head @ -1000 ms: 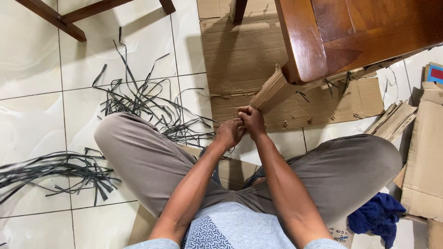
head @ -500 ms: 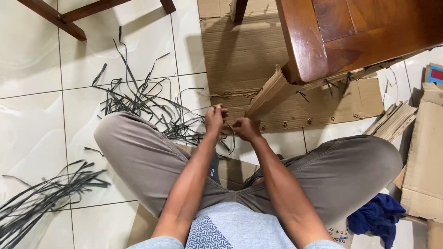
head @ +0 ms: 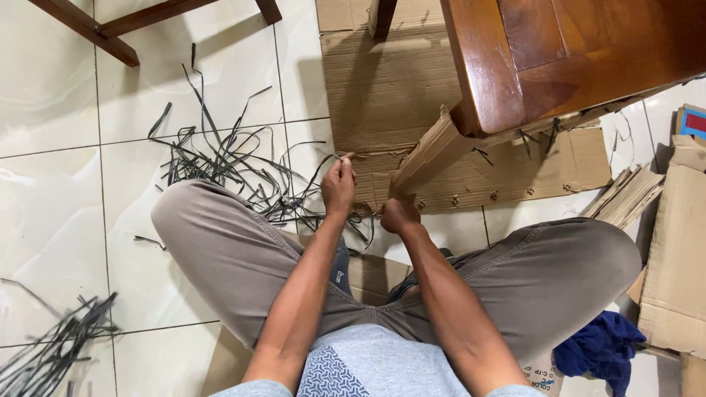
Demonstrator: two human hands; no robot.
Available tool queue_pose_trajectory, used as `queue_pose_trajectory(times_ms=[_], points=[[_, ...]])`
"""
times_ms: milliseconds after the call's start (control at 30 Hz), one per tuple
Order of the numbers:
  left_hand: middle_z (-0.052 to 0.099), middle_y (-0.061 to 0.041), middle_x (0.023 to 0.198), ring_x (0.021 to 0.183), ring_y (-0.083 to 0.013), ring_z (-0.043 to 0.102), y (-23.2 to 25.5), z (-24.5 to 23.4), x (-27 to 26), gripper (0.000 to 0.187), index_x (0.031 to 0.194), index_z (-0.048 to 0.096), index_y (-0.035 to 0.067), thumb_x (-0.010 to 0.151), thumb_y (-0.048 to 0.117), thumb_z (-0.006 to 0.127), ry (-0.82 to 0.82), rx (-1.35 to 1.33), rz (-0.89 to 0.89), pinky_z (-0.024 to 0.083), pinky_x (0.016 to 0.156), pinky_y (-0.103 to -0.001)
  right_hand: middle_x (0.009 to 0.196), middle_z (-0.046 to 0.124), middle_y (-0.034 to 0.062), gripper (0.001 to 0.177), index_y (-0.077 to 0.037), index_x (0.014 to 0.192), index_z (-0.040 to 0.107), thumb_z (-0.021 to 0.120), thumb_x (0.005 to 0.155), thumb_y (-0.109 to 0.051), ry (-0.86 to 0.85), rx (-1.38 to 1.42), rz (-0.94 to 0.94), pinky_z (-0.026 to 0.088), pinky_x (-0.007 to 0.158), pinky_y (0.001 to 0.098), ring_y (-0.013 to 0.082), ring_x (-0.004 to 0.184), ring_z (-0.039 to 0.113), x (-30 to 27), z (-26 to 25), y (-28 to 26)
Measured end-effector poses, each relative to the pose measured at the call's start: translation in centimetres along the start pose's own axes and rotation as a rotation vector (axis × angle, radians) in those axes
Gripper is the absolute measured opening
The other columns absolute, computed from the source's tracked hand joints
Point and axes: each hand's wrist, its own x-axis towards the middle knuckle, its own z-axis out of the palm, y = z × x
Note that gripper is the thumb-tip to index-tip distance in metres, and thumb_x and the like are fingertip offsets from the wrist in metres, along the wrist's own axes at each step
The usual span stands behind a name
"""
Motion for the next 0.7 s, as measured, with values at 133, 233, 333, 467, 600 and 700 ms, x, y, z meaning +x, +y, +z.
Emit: queue_pose_trajectory(times_ms=[133, 233, 333, 467, 600, 700], points=[[0.074, -0.006, 0.073, 0.08, -0.0299, 0.074, -5.1, 0.1, 1.4, 0.032, 0.114, 0.078, 0.023, 0.105, 0.036, 0.05, -0.101, 0.373, -0.033, 0.059, 0.075, -0.047, 0.111, 0.077, 0.0209, 0.028, -0.008, 0.108, 0.08, 0.06, 0.092, -0.019, -0.002, 0.066, 0.015, 0.055, 0.098, 0.0536, 0.0411, 0.113, 0.071, -1.0, -1.8, -1.8], [0.077, -0.012, 0.093, 0.1, -0.0397, 0.074, -12.7, 1.0, 4.1, 0.042, 0.109, 0.074, 0.027, 0.101, 0.053, 0.042, -0.339, 0.873, -0.078, 0.059, 0.084, -0.056, 0.116, 0.076, 0.0184, 0.029, -0.01, 0.115, 0.078, 0.061, 0.094, -0.019, 0.019, 0.151, -0.002, 0.053, 0.104, 0.0524, 0.039, 0.119, 0.068, -0.9, -1.4, -1.9], [0.079, -0.014, 0.099, 0.104, -0.0366, 0.075, -11.1, -0.3, 3.3, 0.04, 0.106, 0.081, 0.02, 0.087, 0.048, 0.06, -0.58, 1.241, -0.069, 0.058, 0.088, -0.055, 0.12, 0.076, 0.0163, 0.03, -0.015, 0.115, 0.079, 0.059, 0.094, -0.022, 0.033, 0.124, -0.02, 0.052, 0.107, 0.0507, 0.0374, 0.122, 0.067, -1.0, -1.3, -1.9], [0.075, -0.019, 0.11, 0.107, -0.0412, 0.072, -5.8, -2.5, 4.4, 0.04, 0.108, 0.077, 0.008, 0.094, 0.042, 0.063, -0.361, 1.188, -0.023, 0.057, 0.087, -0.06, 0.116, 0.077, 0.014, 0.03, -0.016, 0.115, 0.079, 0.06, 0.093, -0.022, 0.04, 0.145, -0.026, 0.052, 0.105, 0.0484, 0.0352, 0.12, 0.068, -0.7, -1.0, -2.2], [0.061, -0.017, 0.122, 0.116, -0.0439, 0.062, -7.8, -4.8, 9.1, 0.049, 0.106, 0.072, 0.007, 0.088, 0.052, 0.071, -0.041, 0.991, -0.081, 0.056, 0.088, -0.06, 0.116, 0.077, 0.0139, 0.03, -0.016, 0.114, 0.079, 0.062, 0.092, -0.026, 0.041, 0.15, -0.029, 0.053, 0.105, 0.0493, 0.0354, 0.121, 0.067, -0.5, -0.7, -2.3], [0.05, -0.012, 0.142, 0.122, -0.0406, 0.059, -10.1, -6.6, 10.5, 0.054, 0.126, 0.067, 0.008, 0.089, 0.048, 0.067, 0.102, 0.88, -0.374, 0.056, 0.092, -0.058, 0.118, 0.077, 0.0105, 0.031, -0.021, 0.116, 0.078, 0.062, 0.092, -0.03, 0.027, 0.143, -0.007, 0.052, 0.107, 0.0464, 0.0322, 0.123, 0.067, -2.3, -2.3, -3.5]])
